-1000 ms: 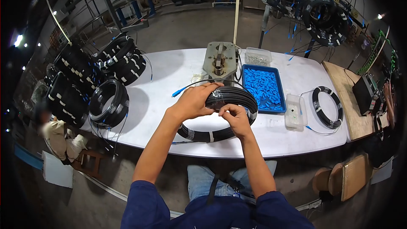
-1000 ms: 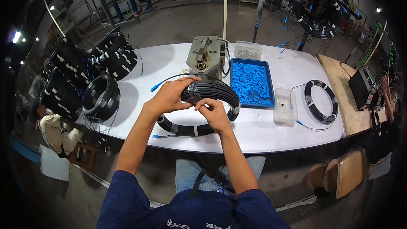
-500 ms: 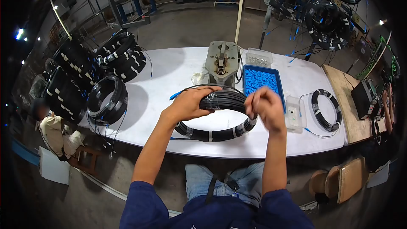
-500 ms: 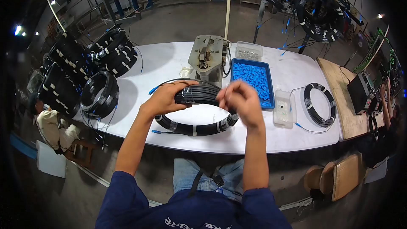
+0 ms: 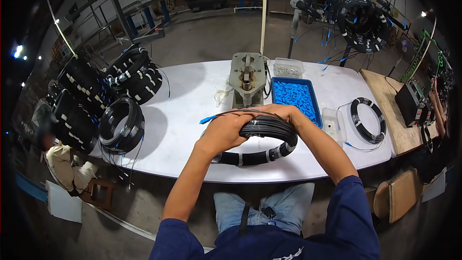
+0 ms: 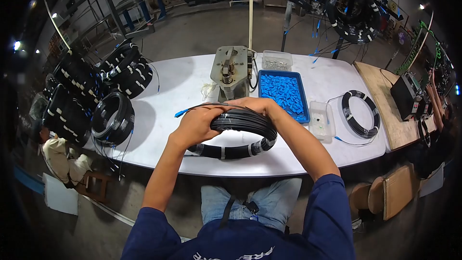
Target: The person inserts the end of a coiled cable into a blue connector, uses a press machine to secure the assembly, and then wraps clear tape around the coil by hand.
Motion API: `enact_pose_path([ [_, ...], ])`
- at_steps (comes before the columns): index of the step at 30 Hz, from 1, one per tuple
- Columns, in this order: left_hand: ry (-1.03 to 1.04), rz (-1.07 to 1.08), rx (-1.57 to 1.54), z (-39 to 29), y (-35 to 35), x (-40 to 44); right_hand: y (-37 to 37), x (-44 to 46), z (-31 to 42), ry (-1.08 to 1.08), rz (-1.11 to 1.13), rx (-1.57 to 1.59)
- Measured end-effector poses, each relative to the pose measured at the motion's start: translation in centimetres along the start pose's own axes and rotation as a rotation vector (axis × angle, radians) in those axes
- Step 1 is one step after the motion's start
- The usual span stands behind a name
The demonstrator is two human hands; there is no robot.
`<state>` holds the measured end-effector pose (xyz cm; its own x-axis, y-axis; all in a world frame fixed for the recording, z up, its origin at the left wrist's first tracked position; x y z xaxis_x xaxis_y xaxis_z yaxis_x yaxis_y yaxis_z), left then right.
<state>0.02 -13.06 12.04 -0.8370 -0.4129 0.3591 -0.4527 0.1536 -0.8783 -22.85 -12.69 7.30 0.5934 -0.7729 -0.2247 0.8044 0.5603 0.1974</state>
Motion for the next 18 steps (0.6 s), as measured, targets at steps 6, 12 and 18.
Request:
enact_pose_path([
  [6, 0.101, -0.070, 0.011, -0.1, -0.2, 0.6, -0.6, -0.1, -0.4, 0.070, -0.190, 0.053],
  [12, 0.056, -0.073, -0.057, 0.0, -0.1, 0.2, -0.3, 1.0, 0.7, 0.065, -0.193, 0.215],
  [18, 0.097, -0.152, -0.028, -0.1, -0.3, 0.4, 0.1, 2.0, 2.8, 0.136, -0.242, 0.017],
])
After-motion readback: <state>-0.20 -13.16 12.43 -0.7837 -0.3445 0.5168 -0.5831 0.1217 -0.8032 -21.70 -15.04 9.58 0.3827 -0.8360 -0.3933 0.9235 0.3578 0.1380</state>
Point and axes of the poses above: each hand's wrist, its own x-axis towards the middle knuckle, its own y-axis out of the palm, z = x × y, the point moved 1 cm from there along x, towards the middle knuckle, and after that the axes turned 2 degrees about x, right-handed, at the moved point
